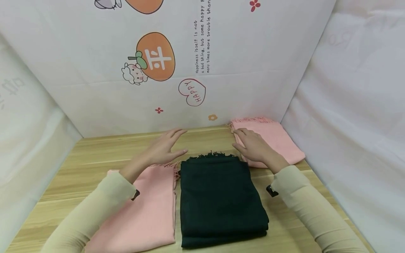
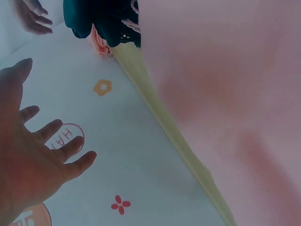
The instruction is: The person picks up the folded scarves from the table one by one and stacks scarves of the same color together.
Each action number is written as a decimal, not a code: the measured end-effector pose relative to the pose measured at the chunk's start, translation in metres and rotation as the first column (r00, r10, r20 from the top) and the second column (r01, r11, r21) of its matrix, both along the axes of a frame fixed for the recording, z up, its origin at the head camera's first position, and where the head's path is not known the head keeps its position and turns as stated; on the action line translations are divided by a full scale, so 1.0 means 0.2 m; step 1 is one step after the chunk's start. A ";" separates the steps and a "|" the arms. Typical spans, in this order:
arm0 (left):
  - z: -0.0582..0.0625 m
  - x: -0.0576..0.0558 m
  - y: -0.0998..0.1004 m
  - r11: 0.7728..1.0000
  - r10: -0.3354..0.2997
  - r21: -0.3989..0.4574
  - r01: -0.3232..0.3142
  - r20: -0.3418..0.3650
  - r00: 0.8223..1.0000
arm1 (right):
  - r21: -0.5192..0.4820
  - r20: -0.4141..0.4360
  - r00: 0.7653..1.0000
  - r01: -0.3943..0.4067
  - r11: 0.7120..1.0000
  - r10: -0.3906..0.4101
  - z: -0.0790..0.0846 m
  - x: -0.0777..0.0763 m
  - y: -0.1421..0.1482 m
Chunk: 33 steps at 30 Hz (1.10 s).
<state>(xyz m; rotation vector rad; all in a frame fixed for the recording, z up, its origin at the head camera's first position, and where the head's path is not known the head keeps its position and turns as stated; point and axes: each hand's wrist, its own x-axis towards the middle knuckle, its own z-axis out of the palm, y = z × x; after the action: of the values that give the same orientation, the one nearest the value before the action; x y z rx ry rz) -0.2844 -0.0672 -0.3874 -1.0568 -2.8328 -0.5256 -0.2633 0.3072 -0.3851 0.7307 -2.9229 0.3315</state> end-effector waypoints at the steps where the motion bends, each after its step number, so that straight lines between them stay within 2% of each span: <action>1: 0.00 -0.01 0.01 1.000 -0.001 0.006 0.001 0.008 1.000 | 0.000 0.005 1.000 0.011 1.000 -0.011 -0.01 -0.01 0.02; 7: -0.01 -0.07 0.11 0.999 -0.014 0.044 0.011 0.069 0.998 | -0.017 0.067 0.994 0.086 0.996 -0.084 -0.02 -0.04 0.17; 11: 0.00 -0.09 0.18 0.996 -0.028 0.083 0.017 0.134 0.991 | -0.020 0.120 0.984 0.137 0.990 -0.134 -0.03 -0.07 0.26; 17: 0.01 -0.13 0.31 0.994 -0.062 0.100 0.040 0.219 0.974 | -0.044 0.171 0.966 0.205 0.978 -0.194 -0.06 -0.13 0.40; 22: 0.02 -0.16 0.43 0.992 -0.096 0.101 0.069 0.291 0.952 | -0.061 0.212 0.944 0.272 0.960 -0.254 -0.10 -0.19 0.51; 26: 0.02 -0.18 0.54 0.987 -0.134 0.130 0.095 0.329 0.935 | -0.037 0.246 0.913 0.345 0.938 -0.326 -0.12 -0.23 0.60; 28: 0.03 -0.19 0.59 0.981 -0.152 0.166 0.098 0.354 0.923 | -0.033 0.277 0.886 0.396 0.918 -0.372 -0.13 -0.24 0.64; 31: 0.04 -0.20 0.67 0.968 -0.167 0.245 0.063 0.435 0.885 | -0.012 0.326 0.839 0.465 0.885 -0.436 -0.14 -0.24 0.68; 33: 0.04 -0.21 0.72 0.950 -0.168 0.311 0.004 0.504 0.847 | 0.010 0.373 0.800 0.502 0.865 -0.469 -0.15 -0.23 0.69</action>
<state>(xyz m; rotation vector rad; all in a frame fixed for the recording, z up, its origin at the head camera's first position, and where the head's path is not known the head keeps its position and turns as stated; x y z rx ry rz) -0.3263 0.0764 -0.3798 -1.1206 -2.9902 -1.4060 -0.3090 0.4462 -0.4150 -0.1372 -3.2601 0.5876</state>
